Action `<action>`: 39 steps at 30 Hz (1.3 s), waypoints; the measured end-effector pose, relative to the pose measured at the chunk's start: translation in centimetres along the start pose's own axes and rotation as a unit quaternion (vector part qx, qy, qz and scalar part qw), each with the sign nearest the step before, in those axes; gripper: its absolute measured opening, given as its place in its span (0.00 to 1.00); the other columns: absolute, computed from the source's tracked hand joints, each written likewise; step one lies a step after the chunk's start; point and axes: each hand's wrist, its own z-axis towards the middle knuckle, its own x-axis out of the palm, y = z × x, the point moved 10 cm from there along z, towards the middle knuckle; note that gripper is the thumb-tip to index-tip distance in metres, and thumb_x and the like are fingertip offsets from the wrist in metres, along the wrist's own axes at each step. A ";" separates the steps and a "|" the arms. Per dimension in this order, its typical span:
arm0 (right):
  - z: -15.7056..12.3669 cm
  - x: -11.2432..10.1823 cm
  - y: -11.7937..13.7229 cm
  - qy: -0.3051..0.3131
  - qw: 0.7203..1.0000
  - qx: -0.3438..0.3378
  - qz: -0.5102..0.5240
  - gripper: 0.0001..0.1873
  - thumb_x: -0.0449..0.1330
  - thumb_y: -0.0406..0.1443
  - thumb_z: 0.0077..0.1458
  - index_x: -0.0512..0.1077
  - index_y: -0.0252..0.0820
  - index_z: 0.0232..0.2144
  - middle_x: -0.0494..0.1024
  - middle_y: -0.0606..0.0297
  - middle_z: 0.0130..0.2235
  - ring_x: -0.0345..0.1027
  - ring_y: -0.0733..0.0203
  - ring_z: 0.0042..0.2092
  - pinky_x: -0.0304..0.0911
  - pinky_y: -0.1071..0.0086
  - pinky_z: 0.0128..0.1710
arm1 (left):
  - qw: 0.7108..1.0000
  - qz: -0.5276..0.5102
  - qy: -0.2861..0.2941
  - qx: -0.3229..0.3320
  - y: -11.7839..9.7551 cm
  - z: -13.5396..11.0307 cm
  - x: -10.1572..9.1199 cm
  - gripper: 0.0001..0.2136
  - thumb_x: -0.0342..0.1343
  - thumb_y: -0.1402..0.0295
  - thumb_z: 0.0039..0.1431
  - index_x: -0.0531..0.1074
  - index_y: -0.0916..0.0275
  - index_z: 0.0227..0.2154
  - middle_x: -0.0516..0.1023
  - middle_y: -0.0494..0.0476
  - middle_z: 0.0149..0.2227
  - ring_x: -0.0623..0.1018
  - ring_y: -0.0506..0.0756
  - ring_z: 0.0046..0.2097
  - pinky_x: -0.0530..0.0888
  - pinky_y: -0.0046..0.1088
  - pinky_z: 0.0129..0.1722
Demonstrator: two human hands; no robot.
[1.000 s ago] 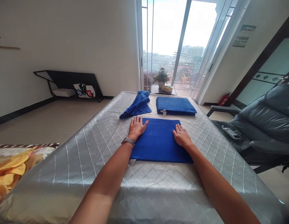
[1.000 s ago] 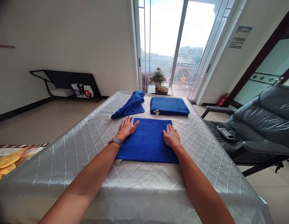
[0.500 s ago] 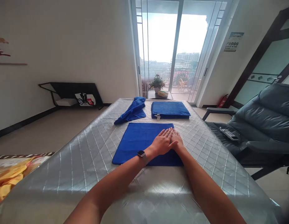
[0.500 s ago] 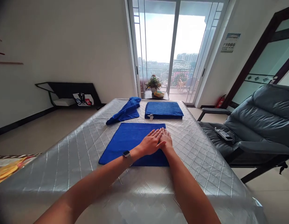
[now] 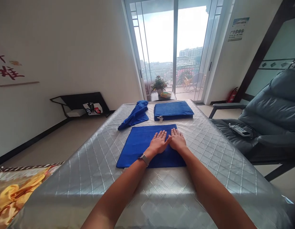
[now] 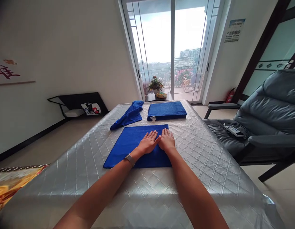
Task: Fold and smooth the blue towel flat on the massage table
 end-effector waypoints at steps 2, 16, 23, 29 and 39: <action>0.0 0.0 0.0 0.001 1.000 0.003 0.008 0.33 0.37 0.41 0.71 0.49 0.29 0.72 0.47 0.53 0.74 0.38 0.53 0.74 0.36 0.58 0.72 | 1.000 0.008 0.009 -0.027 1.9 -0.8 -0.1 0.38 0.22 0.45 0.71 0.50 0.65 0.72 0.48 0.60 0.74 0.47 0.57 0.74 0.45 0.43 0.73; 0.2 0.0 0.1 0.025 1.000 0.008 -0.013 0.35 0.35 0.42 0.72 0.46 0.28 0.73 0.44 0.53 0.75 0.35 0.54 0.75 0.35 0.56 0.72 | 0.974 0.035 0.036 -0.221 17.4 -6.6 -2.0 0.41 0.20 0.44 0.70 0.43 0.71 0.73 0.42 0.66 0.74 0.46 0.61 0.74 0.48 0.47 0.72; 0.2 0.0 0.0 0.031 0.999 0.005 -0.032 0.35 0.34 0.43 0.71 0.46 0.29 0.73 0.44 0.53 0.75 0.35 0.54 0.75 0.37 0.57 0.72 | 0.974 0.047 0.014 -0.222 17.0 -6.7 -2.8 0.41 0.23 0.44 0.71 0.46 0.75 0.72 0.45 0.69 0.74 0.46 0.62 0.74 0.46 0.45 0.72; 0.3 0.2 -0.3 0.031 0.999 -0.005 -0.035 0.37 0.35 0.45 0.71 0.46 0.27 0.73 0.44 0.52 0.75 0.35 0.53 0.75 0.37 0.57 0.72 | 0.986 0.018 -0.050 -0.157 14.7 -6.1 -3.9 0.39 0.25 0.46 0.72 0.48 0.76 0.71 0.48 0.70 0.73 0.49 0.61 0.74 0.47 0.41 0.72; 0.6 0.7 -1.0 0.025 0.998 -0.017 -0.059 0.36 0.34 0.45 0.71 0.47 0.30 0.73 0.45 0.53 0.75 0.36 0.54 0.75 0.39 0.56 0.72 | 1.000 -0.010 -0.026 0.003 6.6 -5.3 -2.0 0.39 0.27 0.43 0.71 0.50 0.69 0.72 0.49 0.63 0.74 0.48 0.57 0.74 0.47 0.39 0.73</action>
